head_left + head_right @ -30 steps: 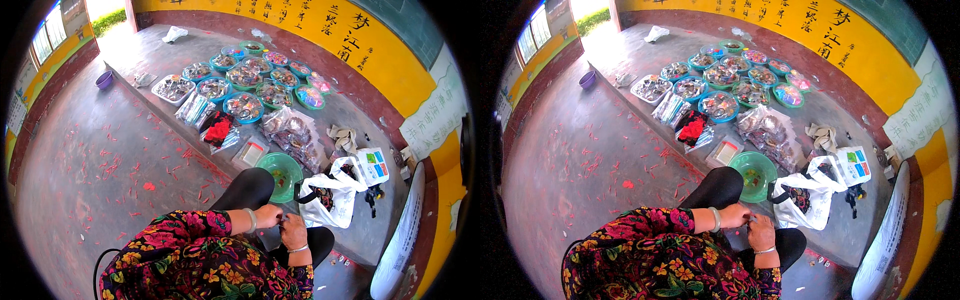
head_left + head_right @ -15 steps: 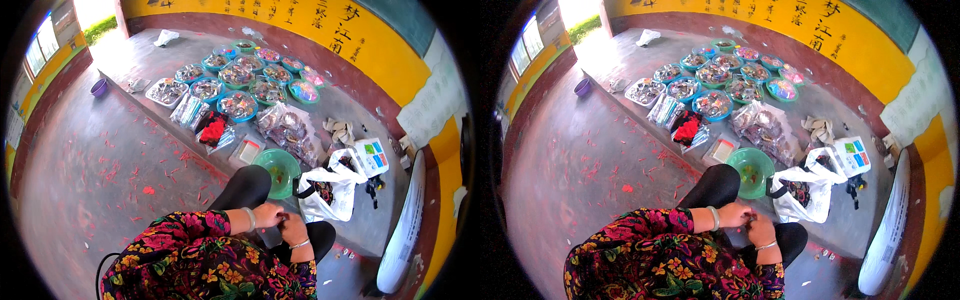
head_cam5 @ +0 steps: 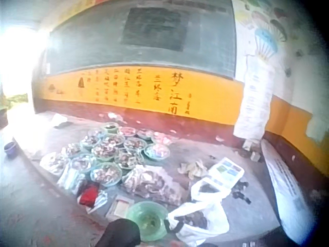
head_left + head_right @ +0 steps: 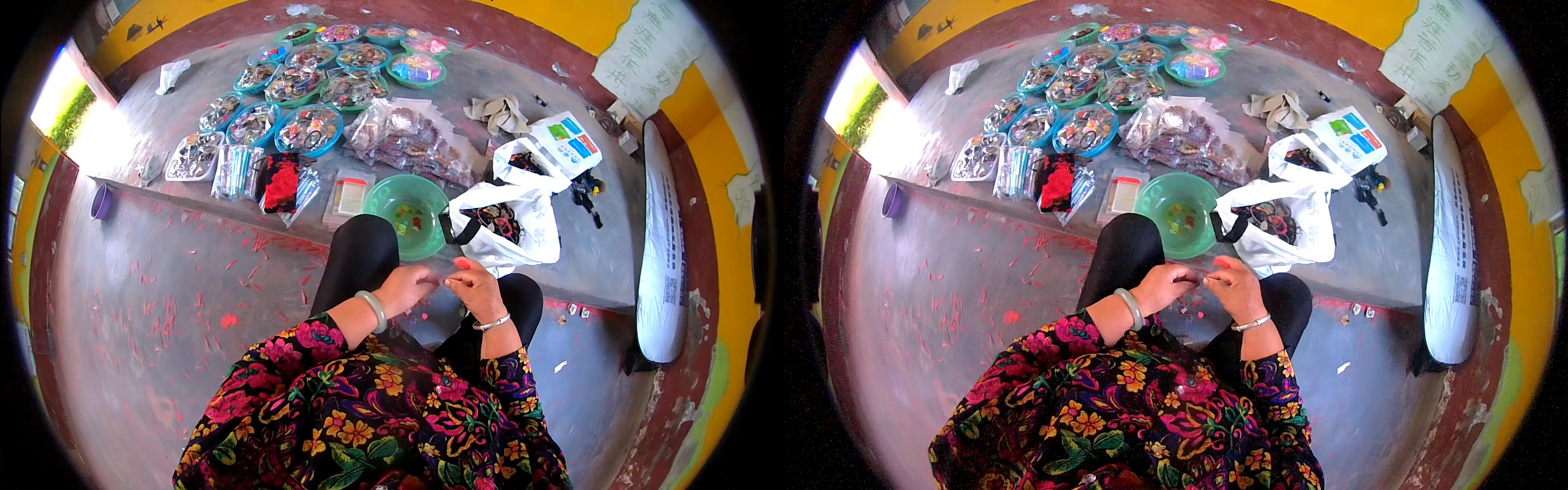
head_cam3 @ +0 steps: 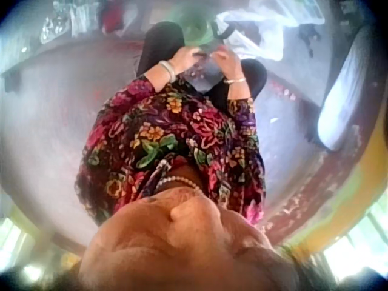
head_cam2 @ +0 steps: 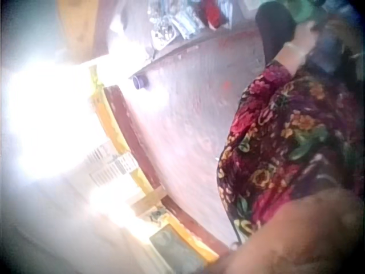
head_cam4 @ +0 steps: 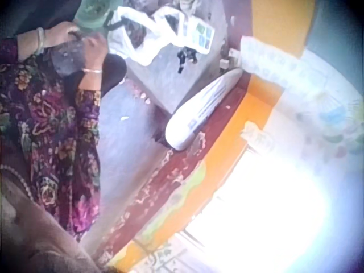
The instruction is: The person sits on the floor and packs small, colorful craft items into clear plastic bags. They pick up items from a green bowl and a white sack, place them into bags, and seal them. The workspace is cluttered with pre-packaged items and loose materials.
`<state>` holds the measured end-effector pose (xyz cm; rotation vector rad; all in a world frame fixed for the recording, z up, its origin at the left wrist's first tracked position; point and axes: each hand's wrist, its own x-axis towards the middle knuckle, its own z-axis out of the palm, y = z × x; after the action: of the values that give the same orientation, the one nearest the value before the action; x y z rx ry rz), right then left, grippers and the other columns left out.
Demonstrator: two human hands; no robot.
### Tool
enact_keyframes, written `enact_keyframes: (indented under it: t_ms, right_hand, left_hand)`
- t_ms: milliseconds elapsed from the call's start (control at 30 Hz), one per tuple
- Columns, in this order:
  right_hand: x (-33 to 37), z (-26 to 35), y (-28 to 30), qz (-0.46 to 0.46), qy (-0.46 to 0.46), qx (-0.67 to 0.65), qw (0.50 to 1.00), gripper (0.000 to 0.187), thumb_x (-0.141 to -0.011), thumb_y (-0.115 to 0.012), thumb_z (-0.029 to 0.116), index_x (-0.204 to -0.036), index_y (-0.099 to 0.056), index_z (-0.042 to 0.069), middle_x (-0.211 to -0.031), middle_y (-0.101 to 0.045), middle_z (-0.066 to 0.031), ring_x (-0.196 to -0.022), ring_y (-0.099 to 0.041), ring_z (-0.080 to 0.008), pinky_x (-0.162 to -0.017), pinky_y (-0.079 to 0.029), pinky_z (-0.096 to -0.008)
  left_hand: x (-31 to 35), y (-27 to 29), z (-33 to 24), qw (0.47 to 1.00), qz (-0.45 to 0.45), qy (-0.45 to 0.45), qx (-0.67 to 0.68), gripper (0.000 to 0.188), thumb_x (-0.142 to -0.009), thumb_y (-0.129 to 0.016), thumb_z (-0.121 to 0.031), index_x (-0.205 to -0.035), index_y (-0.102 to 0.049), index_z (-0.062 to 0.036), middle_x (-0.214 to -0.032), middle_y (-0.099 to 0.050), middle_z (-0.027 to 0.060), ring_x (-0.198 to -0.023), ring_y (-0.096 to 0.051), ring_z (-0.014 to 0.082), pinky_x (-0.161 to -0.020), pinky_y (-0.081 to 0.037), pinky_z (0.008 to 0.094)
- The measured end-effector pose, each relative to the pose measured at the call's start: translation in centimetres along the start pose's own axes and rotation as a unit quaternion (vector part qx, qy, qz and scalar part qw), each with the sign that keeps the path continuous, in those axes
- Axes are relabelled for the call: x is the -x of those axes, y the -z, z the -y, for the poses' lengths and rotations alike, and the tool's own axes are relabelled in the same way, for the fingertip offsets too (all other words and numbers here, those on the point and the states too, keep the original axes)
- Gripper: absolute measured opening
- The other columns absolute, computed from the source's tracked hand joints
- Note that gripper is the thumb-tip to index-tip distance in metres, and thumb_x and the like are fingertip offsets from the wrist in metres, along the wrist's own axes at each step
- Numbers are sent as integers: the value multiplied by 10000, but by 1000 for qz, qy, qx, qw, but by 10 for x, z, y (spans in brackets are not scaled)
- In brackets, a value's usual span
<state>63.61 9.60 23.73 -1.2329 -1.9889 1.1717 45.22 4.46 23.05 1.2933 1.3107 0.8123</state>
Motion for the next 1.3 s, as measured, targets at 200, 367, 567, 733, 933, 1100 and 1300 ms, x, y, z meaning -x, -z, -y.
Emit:
enact_keyframes:
  t_ms: [200,367,567,733,933,1100,1300]
  right_hand:
    - [6,54,3,-130,218,308,917,123,-636,-666,140,-745,-649,86,-1057,-522,-110,-938,-498,-310,-735,-426,-396]
    - [7,50,-3,-155,219,338,902,106,-647,-645,116,-745,-632,77,-958,-513,-97,-859,-503,-284,-693,-425,-387]
    - [8,36,-7,-132,203,328,913,38,-672,-612,87,-675,-595,53,-888,-521,-112,-778,-520,-291,-634,-439,-376]
    - [8,45,-6,-168,214,369,889,81,-689,-591,95,-635,-562,43,-825,-513,-105,-746,-529,-280,-595,-452,-367]
    - [10,34,-10,-126,184,399,889,99,-713,-575,109,-642,-541,48,-814,-534,-101,-704,-546,-280,-574,-465,-362]
    - [12,37,-11,-123,120,279,945,54,-680,-595,69,-686,-543,56,-757,-571,-88,-658,-572,-292,-564,-471,-354]
    - [11,37,-3,-81,146,219,961,77,-671,-612,64,-730,-565,49,-712,-575,-99,-640,-577,-293,-551,-464,-345]
  left_hand:
    - [-6,-1,13,984,9,60,170,122,-846,-523,-33,-928,-584,33,-842,-624,106,-779,-628,186,-635,-538,301]
    - [-6,-2,11,985,-9,76,156,119,-849,-510,-35,-902,-580,45,-825,-618,107,-759,-631,184,-612,-540,295]
    - [-1,-4,1,997,-20,39,68,147,-840,-514,-53,-910,-569,64,-804,-613,123,-726,-631,175,-587,-537,292]
    - [-1,-5,2,999,-39,24,30,142,-842,-511,-59,-906,-574,52,-790,-616,120,-717,-632,177,-583,-537,291]
    - [1,-3,-6,999,-10,20,-38,144,-845,-514,-90,-879,-580,34,-777,-622,120,-704,-633,182,-583,-533,297]
    - [3,-4,-3,999,-13,28,-11,179,-830,-525,-127,-947,-588,-8,-761,-623,124,-661,-625,202,-560,-504,303]
    - [4,-3,-6,997,-34,-8,-67,163,-801,-552,-149,-862,-606,-9,-778,-620,151,-715,-624,274,-626,-494,331]
